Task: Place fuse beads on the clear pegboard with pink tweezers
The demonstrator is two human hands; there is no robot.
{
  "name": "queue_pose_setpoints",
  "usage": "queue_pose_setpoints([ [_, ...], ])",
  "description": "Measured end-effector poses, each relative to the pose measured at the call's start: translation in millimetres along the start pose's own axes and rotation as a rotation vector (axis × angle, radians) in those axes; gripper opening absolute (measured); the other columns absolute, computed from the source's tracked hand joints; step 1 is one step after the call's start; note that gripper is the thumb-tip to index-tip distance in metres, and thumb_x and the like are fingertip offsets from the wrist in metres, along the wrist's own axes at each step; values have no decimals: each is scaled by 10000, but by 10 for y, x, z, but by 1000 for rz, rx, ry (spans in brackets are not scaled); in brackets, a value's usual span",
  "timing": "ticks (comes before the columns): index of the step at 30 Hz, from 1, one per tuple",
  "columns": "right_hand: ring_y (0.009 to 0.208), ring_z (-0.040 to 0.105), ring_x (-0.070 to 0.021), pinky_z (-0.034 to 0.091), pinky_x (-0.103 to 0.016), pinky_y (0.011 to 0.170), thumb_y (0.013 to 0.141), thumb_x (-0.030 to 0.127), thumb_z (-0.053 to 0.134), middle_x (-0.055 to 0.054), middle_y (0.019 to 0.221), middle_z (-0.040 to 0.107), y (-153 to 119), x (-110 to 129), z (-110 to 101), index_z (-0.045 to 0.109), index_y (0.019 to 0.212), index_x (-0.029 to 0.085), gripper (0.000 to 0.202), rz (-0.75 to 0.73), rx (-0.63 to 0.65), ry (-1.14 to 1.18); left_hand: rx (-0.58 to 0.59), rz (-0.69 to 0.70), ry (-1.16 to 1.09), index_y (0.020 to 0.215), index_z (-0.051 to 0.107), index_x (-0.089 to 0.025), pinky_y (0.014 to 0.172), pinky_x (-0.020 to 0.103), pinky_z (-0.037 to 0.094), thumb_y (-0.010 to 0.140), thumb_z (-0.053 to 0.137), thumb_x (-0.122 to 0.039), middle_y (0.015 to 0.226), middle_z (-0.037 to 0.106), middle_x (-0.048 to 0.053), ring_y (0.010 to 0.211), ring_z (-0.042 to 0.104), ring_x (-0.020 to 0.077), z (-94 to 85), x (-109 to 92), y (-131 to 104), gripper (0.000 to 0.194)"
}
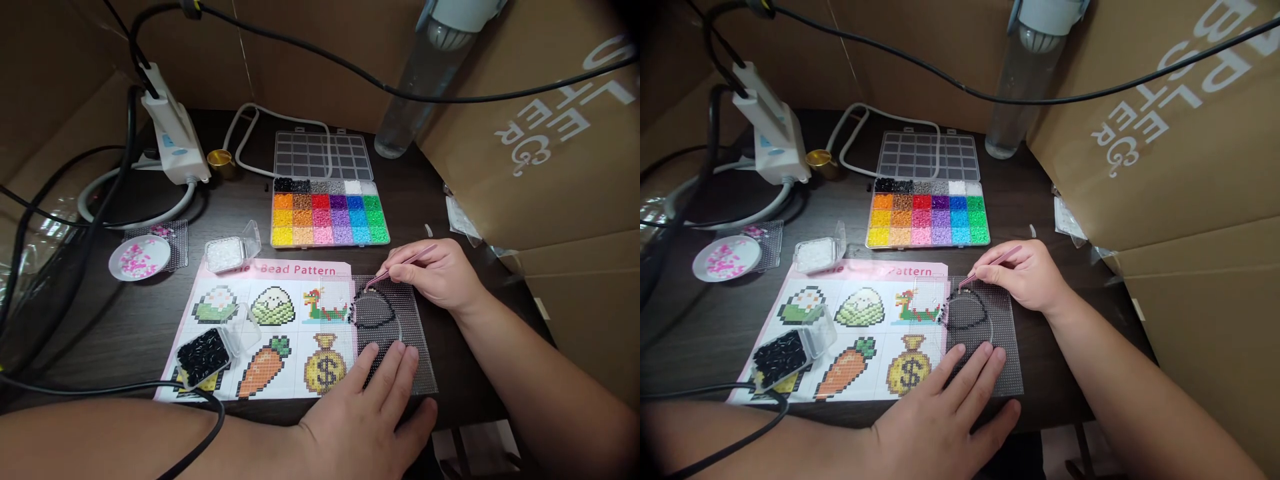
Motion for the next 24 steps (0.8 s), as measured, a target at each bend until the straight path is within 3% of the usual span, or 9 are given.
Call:
queue_pose_setpoints([
  [24, 711, 733, -174, 595, -276, 637, 777, 287, 786, -40, 783, 778, -19, -70, -20, 787, 787, 225, 63, 24, 7, 34, 39, -6, -20, 1347, 580, -344, 1105, 482, 167, 972, 376, -411, 1460, 522, 118, 1371, 461, 299, 15, 2, -6, 432],
])
Point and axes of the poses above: each hand's wrist, its own y-axis towards the middle knuckle, its own z-axis out of the palm, x = y × z, the point moved 10 cm from there along y, towards the middle knuckle
